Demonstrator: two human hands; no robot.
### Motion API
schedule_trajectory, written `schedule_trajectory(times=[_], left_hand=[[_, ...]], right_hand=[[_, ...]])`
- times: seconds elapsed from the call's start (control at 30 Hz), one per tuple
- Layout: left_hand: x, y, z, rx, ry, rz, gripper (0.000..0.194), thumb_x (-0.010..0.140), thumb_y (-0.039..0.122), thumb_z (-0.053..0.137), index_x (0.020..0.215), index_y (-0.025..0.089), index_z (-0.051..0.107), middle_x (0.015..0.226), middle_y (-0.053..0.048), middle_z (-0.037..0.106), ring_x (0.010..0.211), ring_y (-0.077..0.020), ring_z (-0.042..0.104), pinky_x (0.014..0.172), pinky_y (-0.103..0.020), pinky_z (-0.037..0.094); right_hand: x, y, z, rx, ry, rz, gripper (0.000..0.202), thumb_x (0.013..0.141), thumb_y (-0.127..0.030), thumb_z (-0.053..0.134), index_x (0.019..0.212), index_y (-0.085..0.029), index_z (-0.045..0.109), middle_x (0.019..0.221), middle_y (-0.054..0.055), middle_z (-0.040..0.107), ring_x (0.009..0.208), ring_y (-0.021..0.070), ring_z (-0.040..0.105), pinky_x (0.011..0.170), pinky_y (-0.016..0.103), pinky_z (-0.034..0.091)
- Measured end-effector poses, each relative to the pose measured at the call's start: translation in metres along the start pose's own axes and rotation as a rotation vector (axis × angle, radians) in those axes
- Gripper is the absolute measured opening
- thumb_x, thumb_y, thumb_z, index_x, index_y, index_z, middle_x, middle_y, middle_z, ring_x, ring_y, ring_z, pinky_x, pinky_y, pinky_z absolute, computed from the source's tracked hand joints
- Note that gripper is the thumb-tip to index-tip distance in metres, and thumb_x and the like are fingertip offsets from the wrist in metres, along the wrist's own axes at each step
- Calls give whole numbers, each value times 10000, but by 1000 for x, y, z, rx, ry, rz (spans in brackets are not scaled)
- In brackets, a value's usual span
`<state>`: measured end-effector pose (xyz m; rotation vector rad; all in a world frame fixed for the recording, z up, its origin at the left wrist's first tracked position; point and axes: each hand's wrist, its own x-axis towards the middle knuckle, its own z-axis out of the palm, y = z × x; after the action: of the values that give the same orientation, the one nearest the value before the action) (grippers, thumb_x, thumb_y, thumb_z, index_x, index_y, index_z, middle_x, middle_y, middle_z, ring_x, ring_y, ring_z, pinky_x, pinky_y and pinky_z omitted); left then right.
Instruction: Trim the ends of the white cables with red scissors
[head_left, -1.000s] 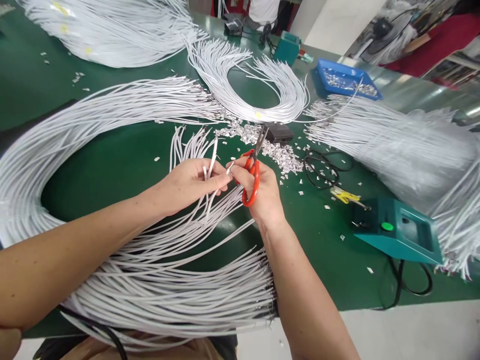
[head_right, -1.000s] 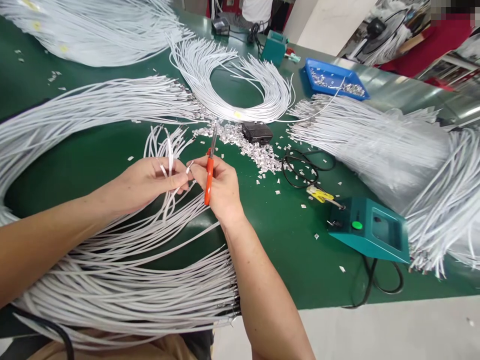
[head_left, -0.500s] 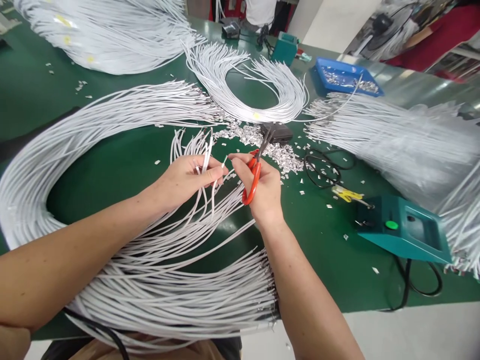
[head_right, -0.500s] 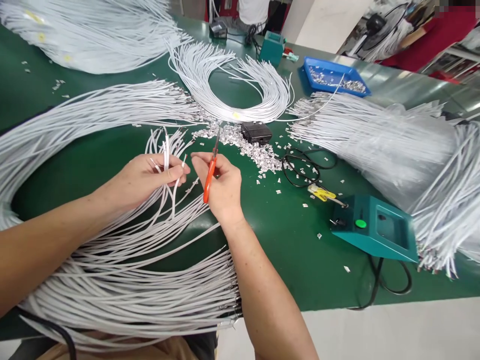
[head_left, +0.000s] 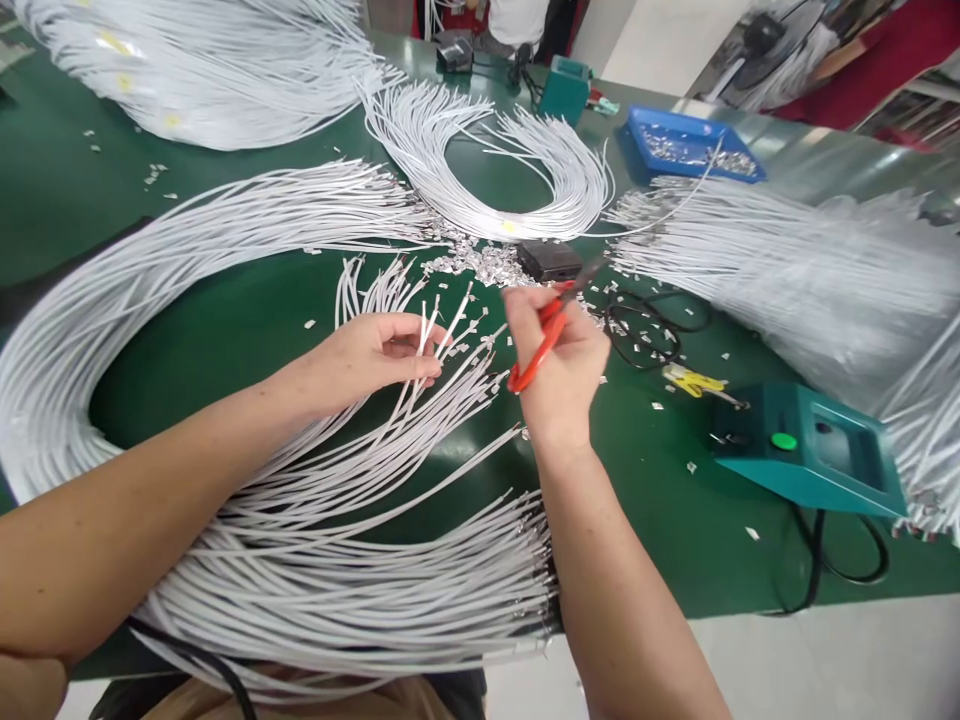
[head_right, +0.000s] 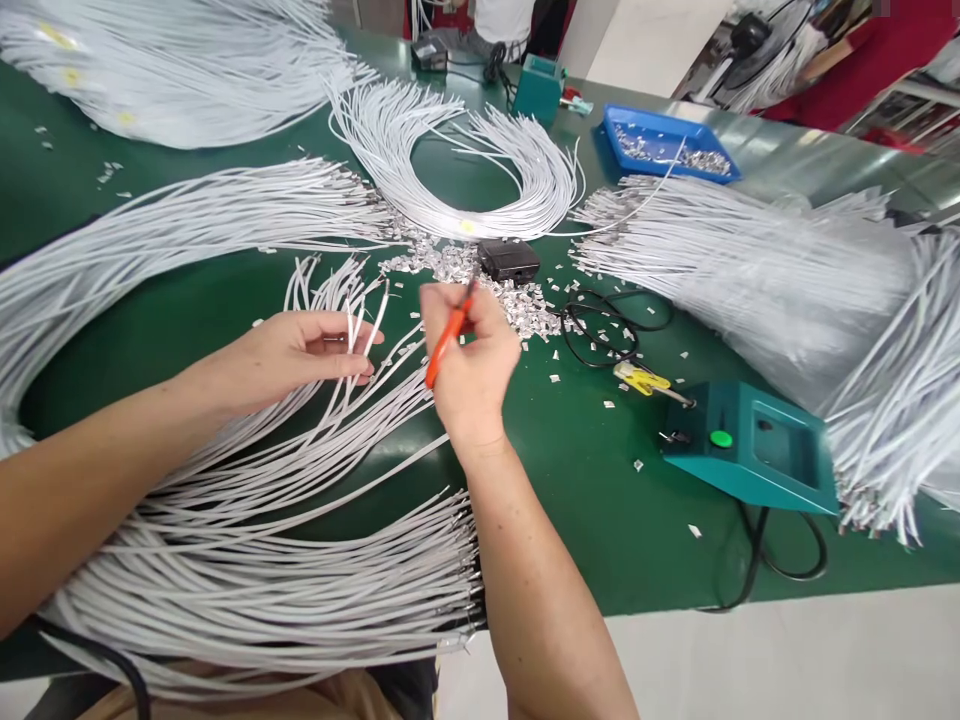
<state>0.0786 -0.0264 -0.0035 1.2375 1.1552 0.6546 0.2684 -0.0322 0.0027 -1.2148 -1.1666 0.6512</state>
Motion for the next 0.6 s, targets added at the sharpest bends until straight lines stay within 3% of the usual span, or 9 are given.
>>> schedule_trajectory(times=[0.1,0.27,0.47,0.6], left_hand=[[0,1,3,19,21,2,336,700,342,812,975,191,692,740,14,698,755,-168,692,867,-352,531],[-3,4,11,24,16,11,272,706,319,797,888,180,651,741,18,670,742,-154,670,813,-323,522],[-3,5,24,-193,69,124,281,721,313,768,746,183,520,819,9,640,739,-134,645,748,-304,522],[-1,2,24,-283,86,148,354,697,261,777,710,197,429,764,26,600,732,-122,624,613,-235,445]], right_hand=[[-6,-2,6,6,-124,47,118,809,-311,677,753,-209,697,773,-6,679,717,129,592,758,307,495],[-4,0,6,29,-120,128,136,763,-342,723,794,-210,726,794,-5,697,708,125,586,735,297,492],[-8,-7,9,-8,-272,265,177,730,-357,740,668,-195,710,657,-14,634,628,115,537,637,271,463],[-8,-8,10,94,-437,358,225,708,-402,756,671,-185,706,607,-23,602,602,108,521,612,260,441]])
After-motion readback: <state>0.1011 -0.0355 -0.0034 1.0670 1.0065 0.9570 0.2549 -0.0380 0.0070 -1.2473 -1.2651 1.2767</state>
